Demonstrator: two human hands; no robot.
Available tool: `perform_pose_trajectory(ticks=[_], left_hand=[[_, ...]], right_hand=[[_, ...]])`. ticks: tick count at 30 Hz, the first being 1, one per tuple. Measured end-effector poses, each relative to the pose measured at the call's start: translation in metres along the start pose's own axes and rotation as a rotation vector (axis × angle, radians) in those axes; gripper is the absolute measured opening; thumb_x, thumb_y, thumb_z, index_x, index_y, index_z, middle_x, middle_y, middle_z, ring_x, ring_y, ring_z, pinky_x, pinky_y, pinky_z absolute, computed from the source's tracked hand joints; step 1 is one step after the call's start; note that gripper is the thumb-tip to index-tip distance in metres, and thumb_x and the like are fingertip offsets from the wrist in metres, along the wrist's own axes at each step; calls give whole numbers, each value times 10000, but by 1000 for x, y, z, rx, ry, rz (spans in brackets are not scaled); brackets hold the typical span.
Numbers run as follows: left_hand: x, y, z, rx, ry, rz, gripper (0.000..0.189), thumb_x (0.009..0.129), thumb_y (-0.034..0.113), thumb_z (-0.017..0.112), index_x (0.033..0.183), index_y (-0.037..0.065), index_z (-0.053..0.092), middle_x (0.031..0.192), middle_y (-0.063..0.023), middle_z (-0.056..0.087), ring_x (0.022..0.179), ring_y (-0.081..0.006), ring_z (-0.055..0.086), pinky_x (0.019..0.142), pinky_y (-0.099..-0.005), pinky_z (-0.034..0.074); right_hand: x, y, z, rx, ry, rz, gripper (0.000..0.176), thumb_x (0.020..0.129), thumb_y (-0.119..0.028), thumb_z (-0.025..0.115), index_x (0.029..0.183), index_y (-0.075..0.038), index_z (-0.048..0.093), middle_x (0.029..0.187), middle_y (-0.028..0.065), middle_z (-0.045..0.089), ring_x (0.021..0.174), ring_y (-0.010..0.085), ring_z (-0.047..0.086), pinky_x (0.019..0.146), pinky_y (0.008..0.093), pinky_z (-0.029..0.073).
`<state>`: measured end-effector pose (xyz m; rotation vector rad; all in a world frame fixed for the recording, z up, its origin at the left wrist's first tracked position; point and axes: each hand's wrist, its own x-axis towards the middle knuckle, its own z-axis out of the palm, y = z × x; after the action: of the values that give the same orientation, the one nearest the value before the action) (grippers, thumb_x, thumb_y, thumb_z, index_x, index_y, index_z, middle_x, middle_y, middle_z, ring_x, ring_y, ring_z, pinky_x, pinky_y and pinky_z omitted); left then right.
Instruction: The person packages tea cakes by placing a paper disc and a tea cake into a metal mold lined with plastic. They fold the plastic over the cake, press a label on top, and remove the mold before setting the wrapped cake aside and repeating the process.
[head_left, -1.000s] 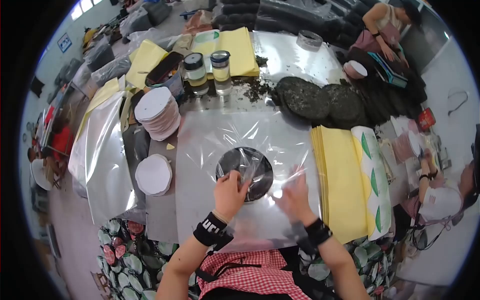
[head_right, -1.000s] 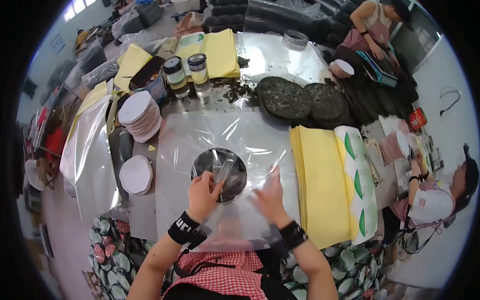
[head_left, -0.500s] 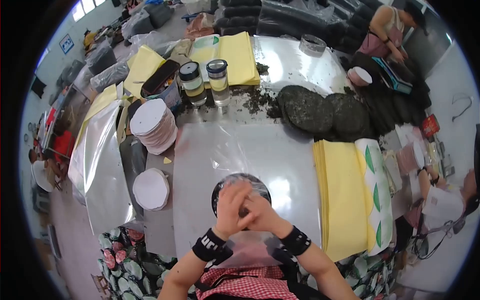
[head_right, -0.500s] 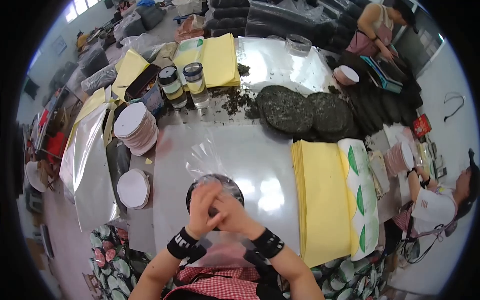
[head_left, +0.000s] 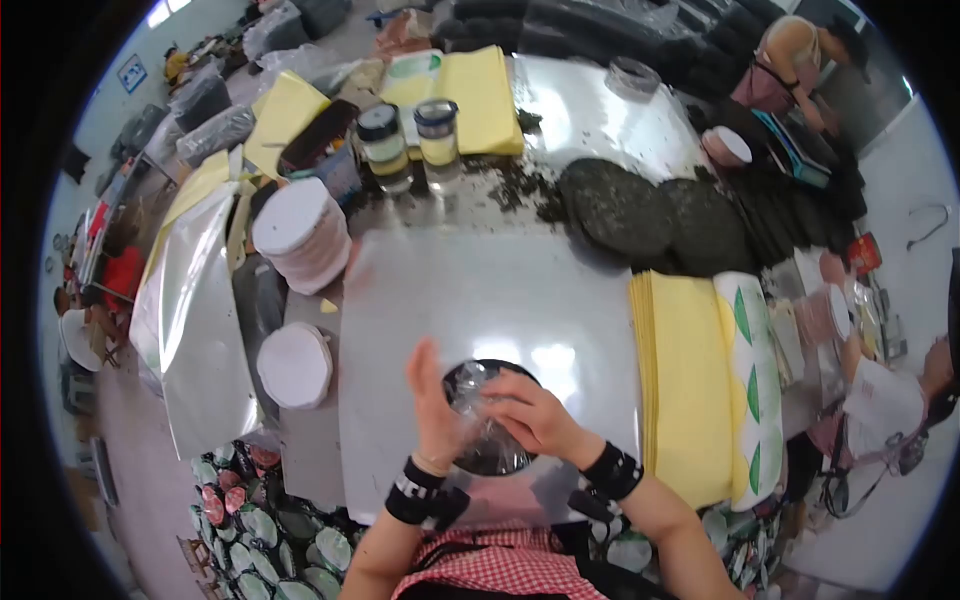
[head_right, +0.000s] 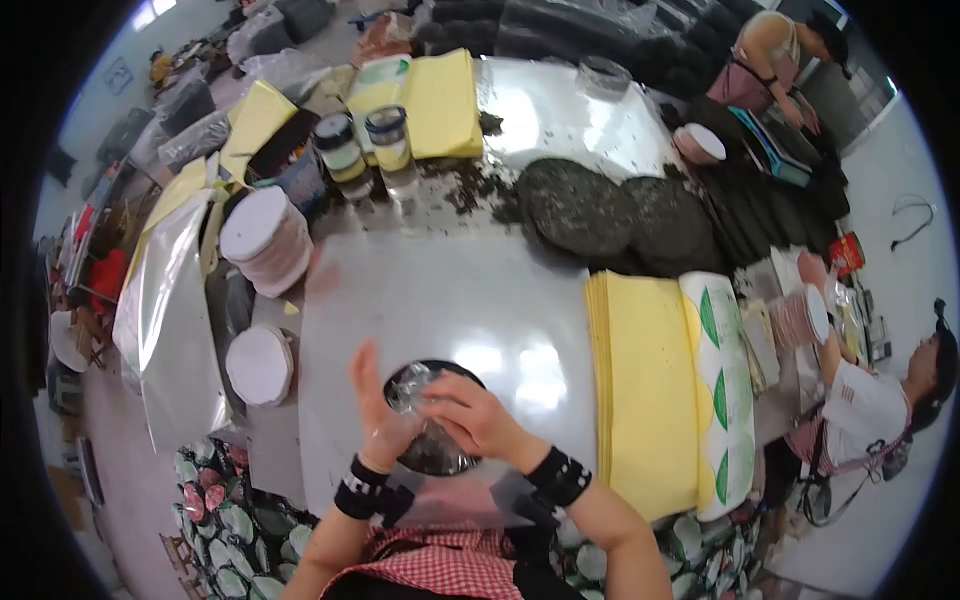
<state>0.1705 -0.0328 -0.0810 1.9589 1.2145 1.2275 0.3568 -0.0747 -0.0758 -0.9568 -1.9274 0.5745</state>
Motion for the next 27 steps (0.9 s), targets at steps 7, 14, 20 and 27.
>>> perform_pose_trajectory(ticks=[7, 14, 20, 27], left_hand=[[-20, 16, -11, 391, -565, 315, 738, 731, 71, 673, 1417, -62, 436, 1452, -218, 474, 1397, -340, 425, 1165, -453, 337], [-29, 16, -13, 321, -687, 388, 857, 771, 194, 735, 1485, -52, 328, 1541, -249, 346, 1471, -415, 273, 1188, -501, 267], [-27, 27, -3, 556, -824, 340, 858, 873, 451, 650, 1522, -12, 332, 1624, -220, 224, 1518, -411, 142, 1211, -573, 88], [-12, 29, -1, 580, -825, 303, 646, 964, 366, 515, 1498, 19, 402, 1606, -205, 284, 1505, -403, 196, 1214, -542, 126]], right_hand=[[-23, -35, 14, -529, -36, 1, 351, 780, -88, 617, 1107, 33, 660, 1212, 192, 629, 1184, 346, 593, 1071, 439, 461], [-30, -12, 39, -541, -42, 227, 372, 805, -108, 586, 1119, 80, 654, 1263, 232, 617, 1281, 336, 539, 1085, 399, 445], [-154, -48, -90, -960, 309, 375, 259, 823, -40, 640, 1072, 31, 648, 923, 140, 663, 962, 315, 684, 825, 381, 559], [-382, -89, -195, -1298, 723, 1027, 321, 887, -161, 725, 1157, 9, 694, 1155, 187, 706, 1050, 323, 689, 892, 377, 541]])
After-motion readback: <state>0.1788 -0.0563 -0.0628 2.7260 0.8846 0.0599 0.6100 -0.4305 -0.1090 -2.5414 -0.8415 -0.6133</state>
